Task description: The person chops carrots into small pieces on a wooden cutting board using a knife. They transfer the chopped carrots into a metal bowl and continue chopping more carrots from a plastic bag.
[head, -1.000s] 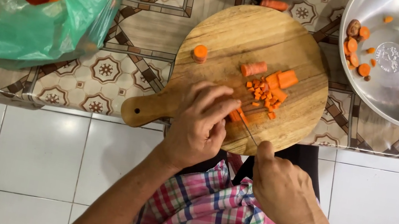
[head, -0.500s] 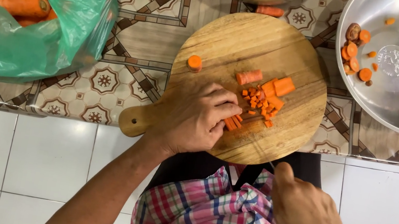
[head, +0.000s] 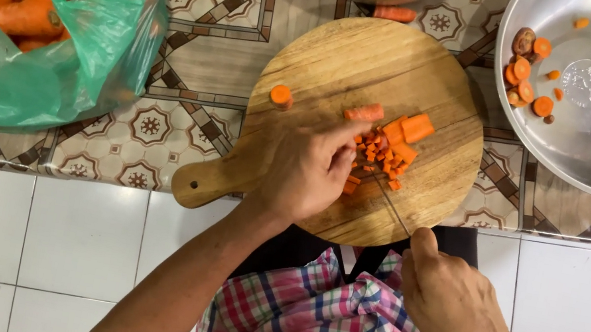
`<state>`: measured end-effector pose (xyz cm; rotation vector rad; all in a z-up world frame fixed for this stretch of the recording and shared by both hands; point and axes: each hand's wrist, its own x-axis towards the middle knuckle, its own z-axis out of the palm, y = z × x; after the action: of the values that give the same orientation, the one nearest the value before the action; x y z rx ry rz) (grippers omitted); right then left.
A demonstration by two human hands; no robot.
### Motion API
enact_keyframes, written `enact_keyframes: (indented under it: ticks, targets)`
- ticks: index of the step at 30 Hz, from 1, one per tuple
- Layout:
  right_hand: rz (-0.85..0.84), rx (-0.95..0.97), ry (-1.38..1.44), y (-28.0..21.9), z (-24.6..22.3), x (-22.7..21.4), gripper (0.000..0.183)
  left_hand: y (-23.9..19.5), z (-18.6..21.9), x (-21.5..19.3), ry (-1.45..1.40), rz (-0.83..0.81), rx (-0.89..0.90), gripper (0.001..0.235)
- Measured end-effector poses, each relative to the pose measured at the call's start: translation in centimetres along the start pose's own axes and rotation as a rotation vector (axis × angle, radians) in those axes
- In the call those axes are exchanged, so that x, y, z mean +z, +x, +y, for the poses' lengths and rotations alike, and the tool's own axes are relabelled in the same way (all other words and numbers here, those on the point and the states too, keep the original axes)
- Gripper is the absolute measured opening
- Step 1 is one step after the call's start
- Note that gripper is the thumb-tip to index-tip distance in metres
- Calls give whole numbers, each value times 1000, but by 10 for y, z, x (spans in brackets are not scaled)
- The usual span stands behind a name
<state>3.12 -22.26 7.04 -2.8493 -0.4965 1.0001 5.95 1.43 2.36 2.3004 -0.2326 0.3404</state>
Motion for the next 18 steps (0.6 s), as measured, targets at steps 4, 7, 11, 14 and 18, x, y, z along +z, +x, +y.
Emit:
enact_keyframes:
  ticks: [4, 7, 11, 14, 18]
  targets:
    - [23, -26, 33, -3, 1, 1, 14, 5, 11, -13, -9, -90, -64, 42]
    - [9, -39, 31, -1, -1, 3, 15, -6, 5, -23, 17, -186, -68, 37]
    - [-14, -37, 16, 1, -2, 4, 16, -12, -8, -20, 38, -121, 1, 21]
    - [-2, -20, 21, 0, -2, 5, 15, -4, -12, -12, 50, -81, 38, 18]
    - [-7, -22, 25, 0, -1, 5, 15, 0, -13, -6, 49, -125, 42, 16]
